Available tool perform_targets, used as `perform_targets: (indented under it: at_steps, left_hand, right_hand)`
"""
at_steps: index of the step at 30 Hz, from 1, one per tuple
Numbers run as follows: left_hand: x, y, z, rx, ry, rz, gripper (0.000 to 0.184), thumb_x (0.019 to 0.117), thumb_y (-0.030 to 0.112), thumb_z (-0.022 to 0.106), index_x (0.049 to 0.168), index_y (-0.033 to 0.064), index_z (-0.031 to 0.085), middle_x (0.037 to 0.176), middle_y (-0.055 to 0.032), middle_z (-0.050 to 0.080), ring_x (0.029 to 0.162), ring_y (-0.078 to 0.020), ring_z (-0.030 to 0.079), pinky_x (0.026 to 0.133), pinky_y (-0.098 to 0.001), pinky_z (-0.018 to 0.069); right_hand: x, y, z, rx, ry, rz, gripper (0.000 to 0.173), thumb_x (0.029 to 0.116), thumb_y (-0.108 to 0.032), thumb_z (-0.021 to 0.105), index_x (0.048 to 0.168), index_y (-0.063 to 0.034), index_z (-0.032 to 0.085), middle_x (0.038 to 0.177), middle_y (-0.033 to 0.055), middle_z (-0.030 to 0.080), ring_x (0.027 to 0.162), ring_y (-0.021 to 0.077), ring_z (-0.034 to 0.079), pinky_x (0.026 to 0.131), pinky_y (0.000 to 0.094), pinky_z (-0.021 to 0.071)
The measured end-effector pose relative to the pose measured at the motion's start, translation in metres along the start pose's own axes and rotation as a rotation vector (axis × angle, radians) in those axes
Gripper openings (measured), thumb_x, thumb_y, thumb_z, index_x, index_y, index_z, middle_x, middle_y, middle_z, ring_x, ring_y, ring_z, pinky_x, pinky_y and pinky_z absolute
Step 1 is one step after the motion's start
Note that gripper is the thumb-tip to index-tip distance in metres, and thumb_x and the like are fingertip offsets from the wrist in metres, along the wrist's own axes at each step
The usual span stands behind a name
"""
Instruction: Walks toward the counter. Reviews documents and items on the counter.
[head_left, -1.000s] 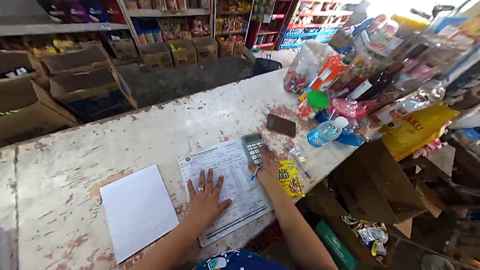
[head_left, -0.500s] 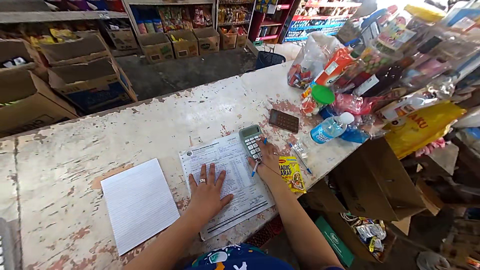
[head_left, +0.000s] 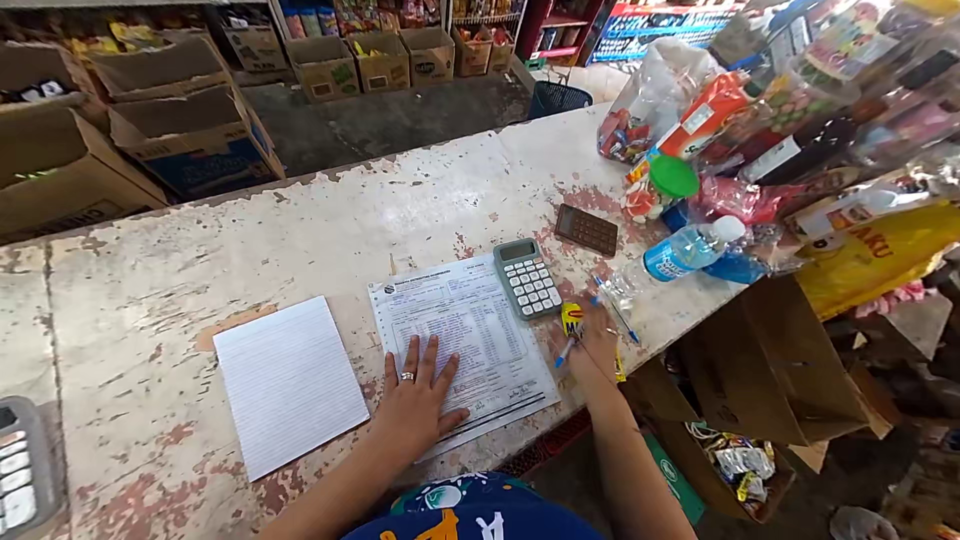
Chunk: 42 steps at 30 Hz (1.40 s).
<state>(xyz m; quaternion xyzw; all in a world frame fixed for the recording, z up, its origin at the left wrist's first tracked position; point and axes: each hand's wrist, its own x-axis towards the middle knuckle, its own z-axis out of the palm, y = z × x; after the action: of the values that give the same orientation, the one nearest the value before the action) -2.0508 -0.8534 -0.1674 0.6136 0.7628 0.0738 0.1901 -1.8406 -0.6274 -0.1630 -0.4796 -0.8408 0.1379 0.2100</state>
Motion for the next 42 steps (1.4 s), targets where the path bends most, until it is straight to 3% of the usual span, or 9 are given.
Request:
perform_targets:
  at_steps: [7, 12, 17, 21, 25, 27, 32, 35, 42]
  left_hand:
    - [-0.009, 0.023, -0.011, -0.031, -0.124, 0.146, 0.083, 0.0981, 0.066, 0.047, 0.161, 0.0131, 0.034, 0.169, -0.0217, 0.018, 0.156, -0.0456, 0.010, 0.117, -0.0748, 0.0080]
    - [0.080, 0.020, -0.027, -0.016, -0.006, 0.221, 0.079, 0.1032, 0.056, 0.047, 0.157, 0.0000, 0.036, 0.167, -0.0215, 0.025, 0.158, -0.0366, 0.014, 0.123, -0.0644, 0.0129]
    - [0.113, 0.018, -0.013, 0.052, -0.110, 0.296, 0.081, 0.1009, 0.069, 0.036, 0.164, 0.0180, 0.026, 0.173, -0.0049, 0.011, 0.159, -0.0324, -0.003, 0.119, -0.0711, -0.0007]
    - [0.112, 0.015, -0.010, 0.055, -0.109, 0.325, 0.082, 0.0977, 0.075, 0.032, 0.163, 0.0261, 0.029, 0.173, -0.0025, 0.012, 0.159, -0.0359, -0.004, 0.117, -0.0742, -0.0015]
    - [0.102, 0.007, -0.002, -0.027, -0.020, 0.492, 0.066, 0.1034, 0.060, 0.040, 0.153, 0.0182, 0.049, 0.166, -0.0086, 0.034, 0.157, -0.0382, 0.016, 0.120, -0.0718, 0.0074]
    - [0.088, 0.008, 0.003, -0.061, -0.025, 0.534, 0.062, 0.1048, 0.054, 0.042, 0.153, 0.0150, 0.049, 0.165, -0.0119, 0.036, 0.156, -0.0356, 0.022, 0.122, -0.0674, 0.0123]
    - [0.030, 0.014, 0.016, -0.020, 0.037, 0.368, 0.073, 0.1019, 0.064, 0.036, 0.157, 0.0165, 0.043, 0.166, -0.0159, 0.030, 0.154, -0.0398, 0.025, 0.119, -0.0685, 0.0184]
    - [0.009, 0.017, 0.019, 0.005, 0.133, 0.171, 0.082, 0.0997, 0.066, 0.039, 0.155, 0.0063, 0.044, 0.162, -0.0249, 0.033, 0.151, -0.0424, 0.032, 0.119, -0.0629, 0.0257]
    - [0.004, 0.040, -0.013, 0.034, -0.176, -0.124, 0.086, 0.1012, 0.063, 0.042, 0.162, 0.0052, 0.024, 0.168, -0.0264, 0.014, 0.155, -0.0435, 0.018, 0.120, -0.0598, 0.0220]
  right_hand:
    - [-0.040, 0.020, -0.002, -0.136, 0.042, 0.025, 0.083, 0.0892, -0.065, 0.062, 0.142, -0.0003, 0.058, 0.150, 0.0267, 0.051, 0.138, 0.0530, 0.046, 0.106, 0.0695, 0.0379]
    - [-0.044, 0.017, 0.011, -0.130, 0.120, 0.006, 0.062, 0.0933, -0.047, 0.060, 0.138, -0.0046, 0.062, 0.149, 0.0216, 0.054, 0.137, 0.0500, 0.048, 0.103, 0.0718, 0.0369]
    - [-0.040, 0.016, 0.011, -0.148, 0.179, -0.012, 0.057, 0.0931, -0.044, 0.063, 0.134, -0.0050, 0.065, 0.142, 0.0210, 0.060, 0.139, 0.0509, 0.046, 0.111, 0.0800, 0.0176]
    - [-0.056, 0.008, 0.019, 0.005, 0.151, -0.255, 0.042, 0.0987, -0.038, 0.059, 0.121, -0.0049, 0.073, 0.129, 0.0193, 0.069, 0.130, 0.0457, 0.057, 0.111, 0.0712, 0.0317]
    - [-0.068, -0.009, 0.026, -0.028, 0.054, -0.459, 0.033, 0.1028, -0.033, 0.053, 0.116, -0.0112, 0.074, 0.121, 0.0130, 0.074, 0.120, 0.0368, 0.067, 0.106, 0.0680, 0.0399]
    - [-0.067, -0.009, 0.027, -0.025, 0.057, -0.442, 0.033, 0.1026, -0.030, 0.052, 0.114, -0.0099, 0.075, 0.119, 0.0137, 0.074, 0.118, 0.0367, 0.068, 0.104, 0.0666, 0.0422]
    - [-0.066, -0.010, 0.026, -0.008, 0.047, -0.405, 0.032, 0.1034, -0.028, 0.050, 0.114, -0.0091, 0.074, 0.119, 0.0153, 0.074, 0.119, 0.0370, 0.067, 0.104, 0.0628, 0.0427]
    - [-0.066, -0.010, 0.027, -0.019, 0.063, -0.410, 0.032, 0.1023, -0.027, 0.051, 0.112, -0.0092, 0.075, 0.117, 0.0154, 0.074, 0.117, 0.0372, 0.067, 0.103, 0.0617, 0.0440]
    - [-0.065, -0.010, 0.028, -0.031, 0.052, -0.418, 0.033, 0.1025, -0.027, 0.050, 0.113, -0.0086, 0.075, 0.118, 0.0160, 0.073, 0.118, 0.0389, 0.066, 0.104, 0.0627, 0.0436]
